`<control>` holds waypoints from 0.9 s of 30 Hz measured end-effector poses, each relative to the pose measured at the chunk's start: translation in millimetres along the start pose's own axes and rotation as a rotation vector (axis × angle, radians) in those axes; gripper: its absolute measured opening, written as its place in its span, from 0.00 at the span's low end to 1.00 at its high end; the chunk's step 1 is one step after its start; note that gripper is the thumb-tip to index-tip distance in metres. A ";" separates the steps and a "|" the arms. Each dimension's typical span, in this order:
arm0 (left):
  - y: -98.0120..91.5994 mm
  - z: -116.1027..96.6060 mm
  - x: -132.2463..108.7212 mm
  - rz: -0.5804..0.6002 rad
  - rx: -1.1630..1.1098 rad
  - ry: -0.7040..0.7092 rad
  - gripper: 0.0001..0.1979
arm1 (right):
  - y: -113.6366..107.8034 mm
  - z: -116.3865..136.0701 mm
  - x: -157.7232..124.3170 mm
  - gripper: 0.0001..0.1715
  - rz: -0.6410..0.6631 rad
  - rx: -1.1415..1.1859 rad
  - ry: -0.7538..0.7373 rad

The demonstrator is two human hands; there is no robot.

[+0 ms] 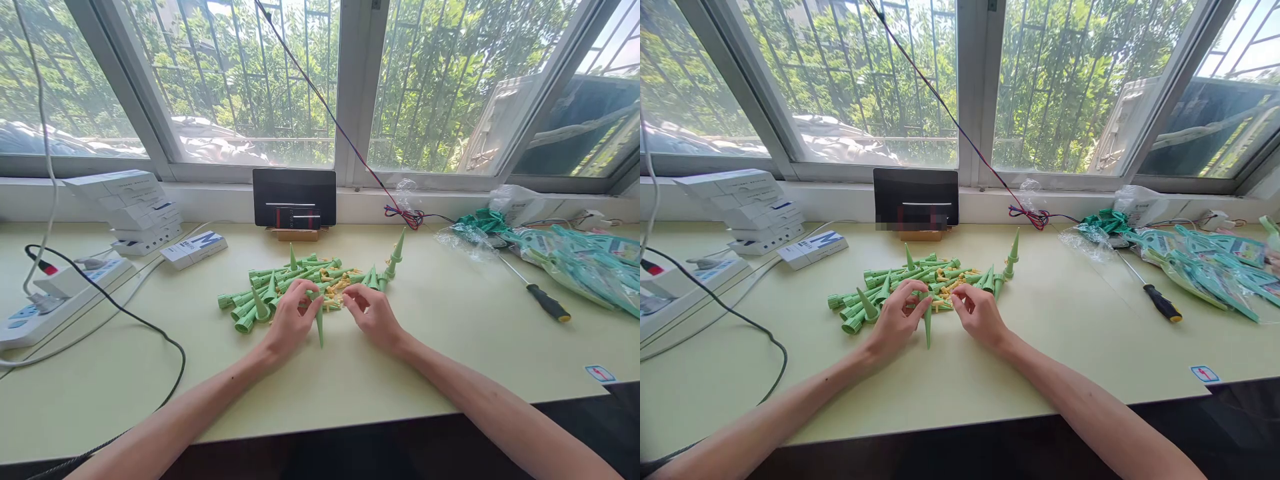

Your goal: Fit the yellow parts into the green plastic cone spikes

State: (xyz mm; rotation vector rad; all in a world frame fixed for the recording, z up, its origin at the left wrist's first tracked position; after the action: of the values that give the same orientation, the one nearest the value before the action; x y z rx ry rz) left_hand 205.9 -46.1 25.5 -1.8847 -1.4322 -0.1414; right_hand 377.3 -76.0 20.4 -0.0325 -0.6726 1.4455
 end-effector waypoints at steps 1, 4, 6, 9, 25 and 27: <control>0.1 -0.1 0.0 0.002 -0.001 -0.001 0.05 | 0.6 -0.5 0.0 0.10 0.006 -0.004 -0.002; 0.2 -0.2 0.3 0.003 -0.005 0.001 0.05 | 1.9 -1.8 -0.1 0.10 0.020 -0.012 -0.008; 0.3 -0.3 0.6 -0.001 -0.003 0.008 0.06 | 2.5 -2.2 -0.2 0.10 0.027 -0.015 -0.013; 0.3 -0.3 0.9 -0.004 0.003 0.015 0.06 | 3.5 -2.0 -0.3 0.10 0.041 -0.014 -0.023; 2.0 1.6 -0.7 0.014 -0.018 -0.018 0.07 | 6.6 -1.1 -0.1 0.10 0.125 0.035 0.019; 1.9 1.9 -1.1 0.011 -0.021 -0.017 0.08 | 7.0 -1.9 -0.3 0.10 0.131 0.045 0.015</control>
State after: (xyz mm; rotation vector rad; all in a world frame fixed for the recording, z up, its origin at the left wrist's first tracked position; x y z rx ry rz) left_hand 206.5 -45.9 22.7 -1.9148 -1.4363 -0.1354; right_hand 371.8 -74.4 15.9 -0.0529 -0.6343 1.5844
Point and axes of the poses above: each hand's wrist, its own x-axis towards the middle knuckle, its own y-axis out of the palm, z = x × y, the point moved 6 cm from there along x, towards the middle knuckle, and after that the axes turned 6 degrees about y, right-handed, at the moved point
